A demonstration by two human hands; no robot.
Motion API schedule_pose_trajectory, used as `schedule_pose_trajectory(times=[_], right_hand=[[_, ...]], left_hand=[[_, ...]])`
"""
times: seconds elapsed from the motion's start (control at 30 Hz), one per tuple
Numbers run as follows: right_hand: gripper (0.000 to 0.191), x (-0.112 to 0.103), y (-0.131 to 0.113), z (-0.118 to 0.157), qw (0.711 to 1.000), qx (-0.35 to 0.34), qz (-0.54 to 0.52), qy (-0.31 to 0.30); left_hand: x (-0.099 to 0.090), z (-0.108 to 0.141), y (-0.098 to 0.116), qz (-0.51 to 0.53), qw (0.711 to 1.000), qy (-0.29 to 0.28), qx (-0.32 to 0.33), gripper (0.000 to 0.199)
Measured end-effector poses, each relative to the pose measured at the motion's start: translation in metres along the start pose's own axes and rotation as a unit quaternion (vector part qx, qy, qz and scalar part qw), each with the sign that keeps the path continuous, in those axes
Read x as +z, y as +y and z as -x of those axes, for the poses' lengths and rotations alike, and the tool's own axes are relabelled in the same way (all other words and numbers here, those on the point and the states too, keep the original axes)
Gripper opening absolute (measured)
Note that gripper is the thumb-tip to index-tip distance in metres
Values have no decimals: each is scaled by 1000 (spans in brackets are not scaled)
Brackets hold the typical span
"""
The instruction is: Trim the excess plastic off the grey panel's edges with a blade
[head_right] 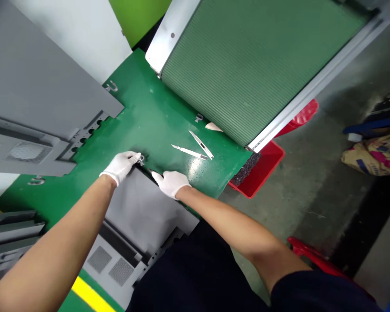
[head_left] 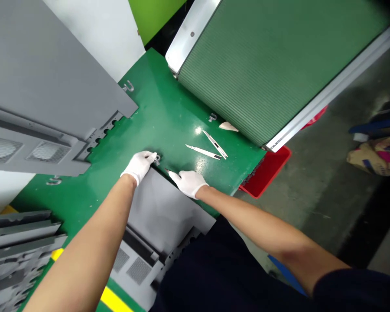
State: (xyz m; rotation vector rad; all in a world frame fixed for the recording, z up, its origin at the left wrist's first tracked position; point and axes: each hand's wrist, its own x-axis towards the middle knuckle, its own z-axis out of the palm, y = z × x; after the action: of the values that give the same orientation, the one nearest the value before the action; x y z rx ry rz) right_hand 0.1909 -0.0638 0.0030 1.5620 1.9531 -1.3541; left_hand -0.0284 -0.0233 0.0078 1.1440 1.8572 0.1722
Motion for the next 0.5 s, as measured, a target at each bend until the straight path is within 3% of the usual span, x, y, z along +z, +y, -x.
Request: schedule_pose_trajectory(times=[0.1, 0.17, 0.23, 0.3, 0.37, 0.4, 0.47, 0.5], right_hand=[[92, 5, 33, 23, 998, 39, -44, 8], [88, 10, 54, 40, 996, 67, -61, 8], [84, 16, 72, 54, 993, 93, -74, 12], [80, 22, 86, 66, 990, 110, -86, 14], [79, 25, 96, 74, 987, 121, -106, 16], [80, 25, 99, 78, 985, 126, -115, 21], [81, 23, 104, 83, 983, 133, -116, 41], [80, 21, 105, 84, 984, 136, -103, 57]], left_hand=[[17, 10, 29, -56, 991, 111, 40, 34], [43, 24, 69, -40, 990, 106, 86, 32], [76, 45, 119, 25, 989, 10, 146, 28], [104, 67, 167, 105, 967, -112, 204, 27], [115, 76, 196, 162, 929, -202, 263, 41], [112, 75, 199, 163, 923, -203, 283, 47], [92, 58, 180, 90, 954, -92, 269, 49], [75, 46, 160, 16, 975, 13, 223, 47]])
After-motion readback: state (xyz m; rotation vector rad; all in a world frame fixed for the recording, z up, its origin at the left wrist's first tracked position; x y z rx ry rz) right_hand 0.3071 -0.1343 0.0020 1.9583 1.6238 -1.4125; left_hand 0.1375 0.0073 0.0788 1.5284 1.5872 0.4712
